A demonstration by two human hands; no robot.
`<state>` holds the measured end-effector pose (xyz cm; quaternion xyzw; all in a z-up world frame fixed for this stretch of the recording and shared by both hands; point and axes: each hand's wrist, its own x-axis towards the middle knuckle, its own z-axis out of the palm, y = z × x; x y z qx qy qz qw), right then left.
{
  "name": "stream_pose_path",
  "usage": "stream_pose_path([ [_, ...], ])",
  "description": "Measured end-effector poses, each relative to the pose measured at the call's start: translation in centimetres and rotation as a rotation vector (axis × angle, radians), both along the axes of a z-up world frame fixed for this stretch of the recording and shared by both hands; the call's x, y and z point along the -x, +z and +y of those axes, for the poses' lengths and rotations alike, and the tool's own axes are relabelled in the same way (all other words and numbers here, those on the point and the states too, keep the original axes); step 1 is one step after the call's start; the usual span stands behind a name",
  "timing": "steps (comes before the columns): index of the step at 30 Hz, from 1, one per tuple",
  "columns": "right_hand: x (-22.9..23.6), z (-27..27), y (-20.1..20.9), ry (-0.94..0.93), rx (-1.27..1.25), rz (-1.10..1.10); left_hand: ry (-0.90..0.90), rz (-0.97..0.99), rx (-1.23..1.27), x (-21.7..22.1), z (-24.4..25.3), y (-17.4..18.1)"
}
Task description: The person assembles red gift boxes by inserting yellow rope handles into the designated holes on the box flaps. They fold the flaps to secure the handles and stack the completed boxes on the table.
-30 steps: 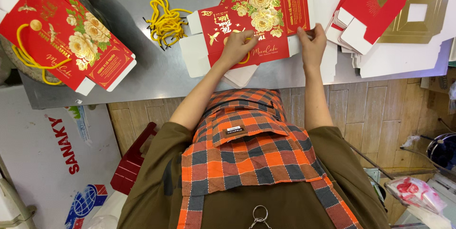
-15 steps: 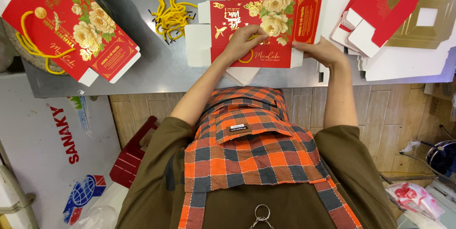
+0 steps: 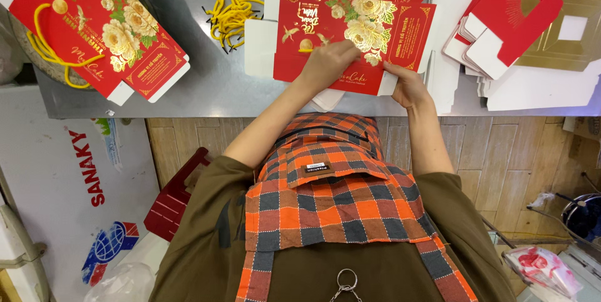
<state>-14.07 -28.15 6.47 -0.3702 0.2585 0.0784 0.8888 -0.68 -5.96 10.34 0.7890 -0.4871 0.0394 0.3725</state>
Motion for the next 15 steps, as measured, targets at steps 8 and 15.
stream_pose_path([
  [8, 0.1, 0.9, 1.2, -0.019, -0.037, -0.014, -0.061, -0.307, -0.162, 0.4, -0.2, 0.2],
  [15, 0.0, 1.7, 2.6, 0.031, -0.051, -0.067, -0.109, -0.070, -0.055, -0.6, -0.1, 2.6],
])
